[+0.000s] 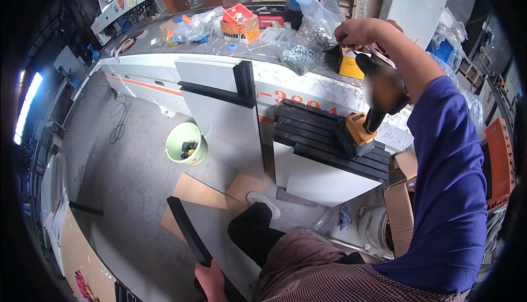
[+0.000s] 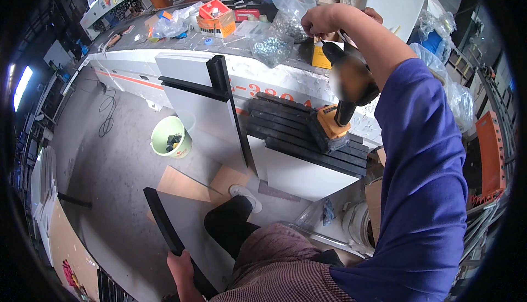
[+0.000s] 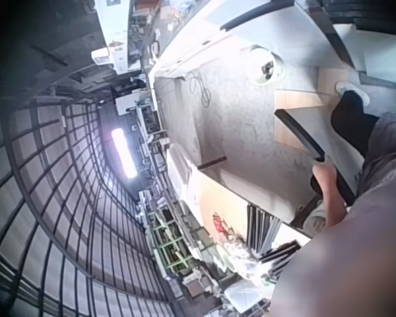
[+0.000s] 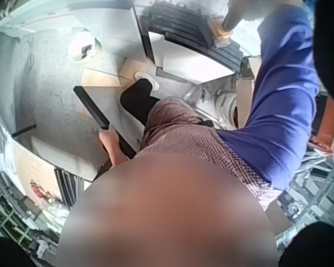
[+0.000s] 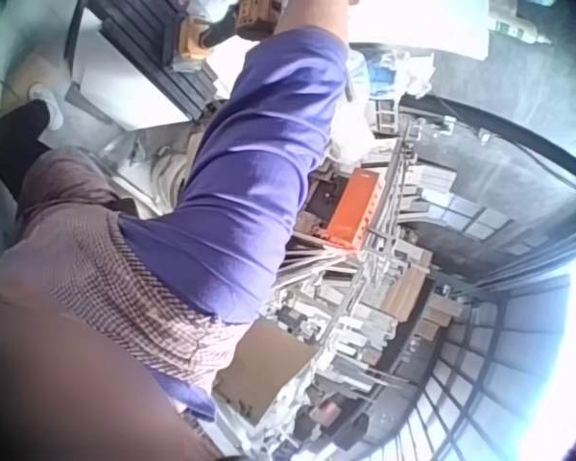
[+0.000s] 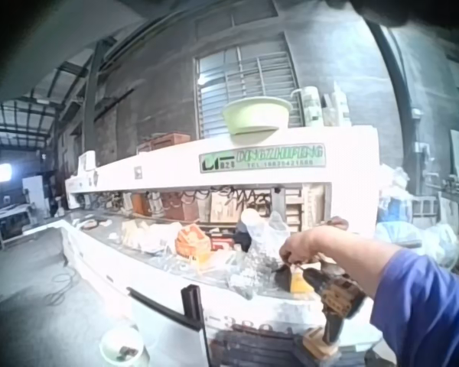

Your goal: The person assembles a white panel with black metal profiles. They align the profiles to the panel edges, insert screws, and use a cordless drill to fasten them. The person handles multiple profiles and panels, positioning and securing them together.

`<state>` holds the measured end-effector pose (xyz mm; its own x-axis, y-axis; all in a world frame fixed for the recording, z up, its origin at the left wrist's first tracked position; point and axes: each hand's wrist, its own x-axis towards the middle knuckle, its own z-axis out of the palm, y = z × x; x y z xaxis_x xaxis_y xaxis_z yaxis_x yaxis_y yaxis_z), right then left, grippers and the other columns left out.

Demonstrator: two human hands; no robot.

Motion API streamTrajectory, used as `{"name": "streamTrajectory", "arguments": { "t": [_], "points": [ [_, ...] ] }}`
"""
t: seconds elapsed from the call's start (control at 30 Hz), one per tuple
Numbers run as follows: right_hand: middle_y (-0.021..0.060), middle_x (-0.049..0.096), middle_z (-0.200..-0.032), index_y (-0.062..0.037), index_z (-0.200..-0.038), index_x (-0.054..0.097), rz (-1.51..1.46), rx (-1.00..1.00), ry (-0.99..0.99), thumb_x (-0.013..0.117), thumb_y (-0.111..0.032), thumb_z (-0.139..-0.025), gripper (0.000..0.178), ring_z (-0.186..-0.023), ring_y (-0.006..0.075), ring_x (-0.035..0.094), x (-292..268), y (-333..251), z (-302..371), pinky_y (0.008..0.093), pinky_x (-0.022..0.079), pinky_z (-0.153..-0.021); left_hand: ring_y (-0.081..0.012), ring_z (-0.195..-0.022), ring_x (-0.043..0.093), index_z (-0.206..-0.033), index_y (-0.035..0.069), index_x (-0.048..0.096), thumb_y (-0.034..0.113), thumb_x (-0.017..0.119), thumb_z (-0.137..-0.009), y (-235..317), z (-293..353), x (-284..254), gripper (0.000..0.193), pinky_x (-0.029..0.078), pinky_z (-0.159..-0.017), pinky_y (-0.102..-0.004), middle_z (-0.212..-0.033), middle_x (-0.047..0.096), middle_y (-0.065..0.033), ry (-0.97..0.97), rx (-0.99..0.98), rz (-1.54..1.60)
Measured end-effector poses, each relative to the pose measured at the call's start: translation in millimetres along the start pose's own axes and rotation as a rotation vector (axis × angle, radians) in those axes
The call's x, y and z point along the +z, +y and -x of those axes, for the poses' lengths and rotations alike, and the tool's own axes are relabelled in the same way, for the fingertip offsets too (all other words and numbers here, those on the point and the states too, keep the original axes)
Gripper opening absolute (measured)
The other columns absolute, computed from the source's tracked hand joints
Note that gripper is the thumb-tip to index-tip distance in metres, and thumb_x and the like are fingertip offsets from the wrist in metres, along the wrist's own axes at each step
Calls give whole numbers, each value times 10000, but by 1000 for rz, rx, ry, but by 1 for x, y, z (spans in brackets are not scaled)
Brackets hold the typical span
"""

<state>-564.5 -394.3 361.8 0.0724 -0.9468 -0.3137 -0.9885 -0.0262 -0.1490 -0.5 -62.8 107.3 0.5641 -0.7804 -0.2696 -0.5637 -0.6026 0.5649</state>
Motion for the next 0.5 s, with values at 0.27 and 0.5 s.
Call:
{"name": "streamTrajectory", "arguments": {
  "t": [0.27, 0.5],
  "points": [
    [124, 618, -739, 23, -887, 642, -16, 170, -115, 499, 40, -826, 156, -526, 188, 555, -4, -10, -10, 310, 469, -444, -435, -918, 643, -1076, -98, 579, 124, 636, -792, 6, 2, -2, 366, 493, -782, -458, -923, 658, -277, -26, -54, -38],
    [124, 583, -661, 39, -926, 622, -162, 187, 6, 494, 58, -837, 157, -492, 181, 527, 4, -7, -4, 315, 430, -382, -433, -884, 649, -1026, -94, 585, 161, 632, -799, 9, 5, -2, 344, 495, -763, -454, -887, 655, -272, -2, -35, -57]
  ]
}}
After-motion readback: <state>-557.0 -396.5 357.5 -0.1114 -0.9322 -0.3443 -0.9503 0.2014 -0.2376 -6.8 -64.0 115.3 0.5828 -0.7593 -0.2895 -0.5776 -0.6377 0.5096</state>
